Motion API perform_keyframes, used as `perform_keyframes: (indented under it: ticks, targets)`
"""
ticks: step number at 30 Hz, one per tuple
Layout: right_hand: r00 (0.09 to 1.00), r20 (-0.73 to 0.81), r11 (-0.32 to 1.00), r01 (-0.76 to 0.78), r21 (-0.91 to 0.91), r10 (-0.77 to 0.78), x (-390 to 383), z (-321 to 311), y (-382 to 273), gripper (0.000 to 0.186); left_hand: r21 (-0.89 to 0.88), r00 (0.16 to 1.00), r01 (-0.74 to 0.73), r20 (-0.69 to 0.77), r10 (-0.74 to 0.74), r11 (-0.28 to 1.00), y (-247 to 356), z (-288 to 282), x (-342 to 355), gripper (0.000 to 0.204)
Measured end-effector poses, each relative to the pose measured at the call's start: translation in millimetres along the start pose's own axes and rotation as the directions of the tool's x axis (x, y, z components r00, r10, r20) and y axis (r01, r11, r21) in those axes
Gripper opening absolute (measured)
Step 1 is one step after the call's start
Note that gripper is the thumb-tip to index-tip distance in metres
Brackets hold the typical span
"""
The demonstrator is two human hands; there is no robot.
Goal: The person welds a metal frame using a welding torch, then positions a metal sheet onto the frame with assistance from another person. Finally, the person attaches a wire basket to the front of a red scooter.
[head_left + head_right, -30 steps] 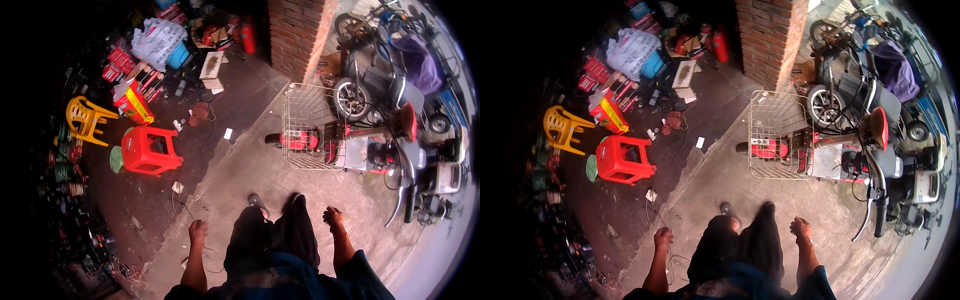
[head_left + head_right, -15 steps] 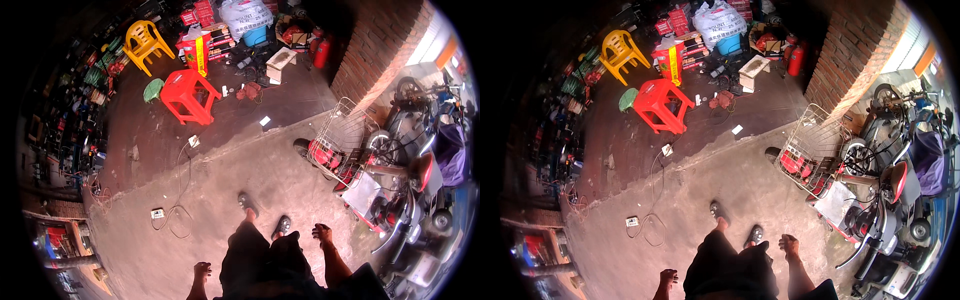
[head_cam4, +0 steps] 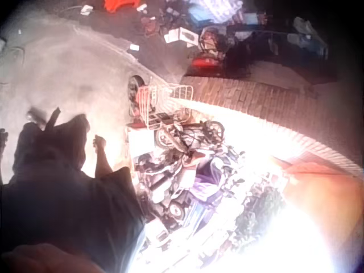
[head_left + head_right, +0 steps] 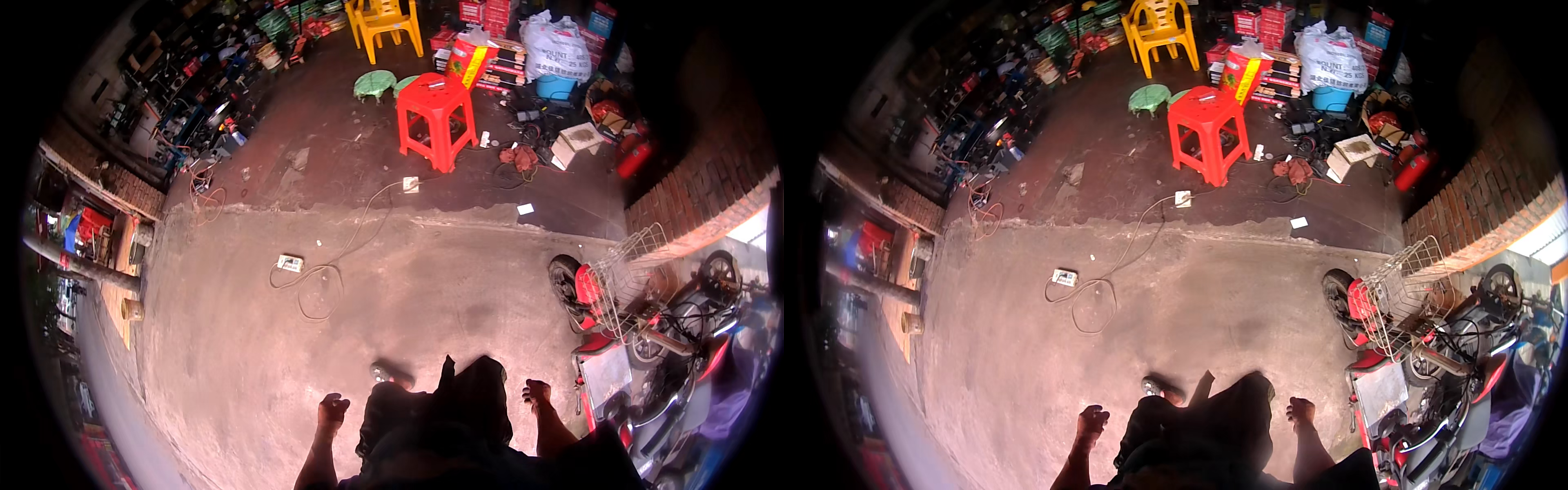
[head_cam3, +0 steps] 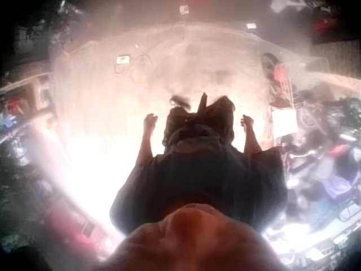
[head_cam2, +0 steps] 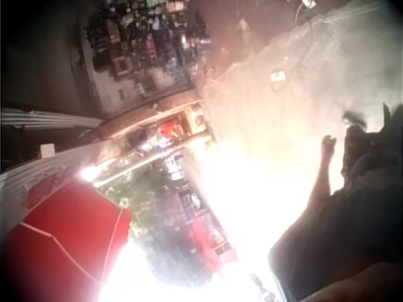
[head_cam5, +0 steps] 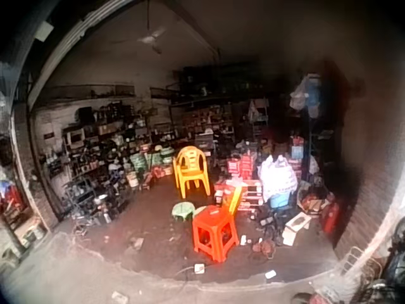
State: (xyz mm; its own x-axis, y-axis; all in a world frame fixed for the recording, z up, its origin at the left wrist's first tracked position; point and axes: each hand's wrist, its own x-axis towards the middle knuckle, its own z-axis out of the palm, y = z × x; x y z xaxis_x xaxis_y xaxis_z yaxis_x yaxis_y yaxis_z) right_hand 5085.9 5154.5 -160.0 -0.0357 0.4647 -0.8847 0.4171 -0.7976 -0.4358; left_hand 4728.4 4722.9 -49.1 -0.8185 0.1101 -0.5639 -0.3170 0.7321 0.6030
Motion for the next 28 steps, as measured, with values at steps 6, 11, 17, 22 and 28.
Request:
perform_keyframes:
  ticks: [6, 11, 17, 22, 28]
  targets:
    - [0.946, 0.268, 0.983, 0.166, 0.073, -0.180, -39.4, 157.9, -70.5, 0.038, 0.078, 0.987, 0.152, -0.071, -0.146, 0.985, -214.3, -79.0, 8.0, 0.047]
    - [0.971, 0.223, 0.973, 0.135, -0.189, -0.091, -71.4, 263.6, -50.6, 0.033, -0.408, 0.810, 0.500, -0.092, -0.580, 0.764, -206.7, -149.7, 2.5, 0.018]
    - [0.955, 0.287, 0.898, 0.058, -0.436, 0.078, -41.4, 354.8, -10.6, 0.037, -0.554, 0.877, 0.219, -0.249, -0.410, 0.803, -243.9, -217.6, 47.5, 0.031]
    - [0.953, 0.287, 0.700, 0.137, -0.701, 0.101, -99.4, 465.9, -64.5, 0.028, -0.499, 0.825, 0.292, -0.301, -0.479, 0.816, -240.7, -246.6, 97.0, 0.050]
    - [0.731, 0.617, 0.678, 0.296, -0.672, 0.293, 101.6, 566.3, -158.7, 0.023, -0.484, 0.777, 0.310, -0.367, -0.512, 0.818, -226.2, -273.0, 140.7, 0.050]
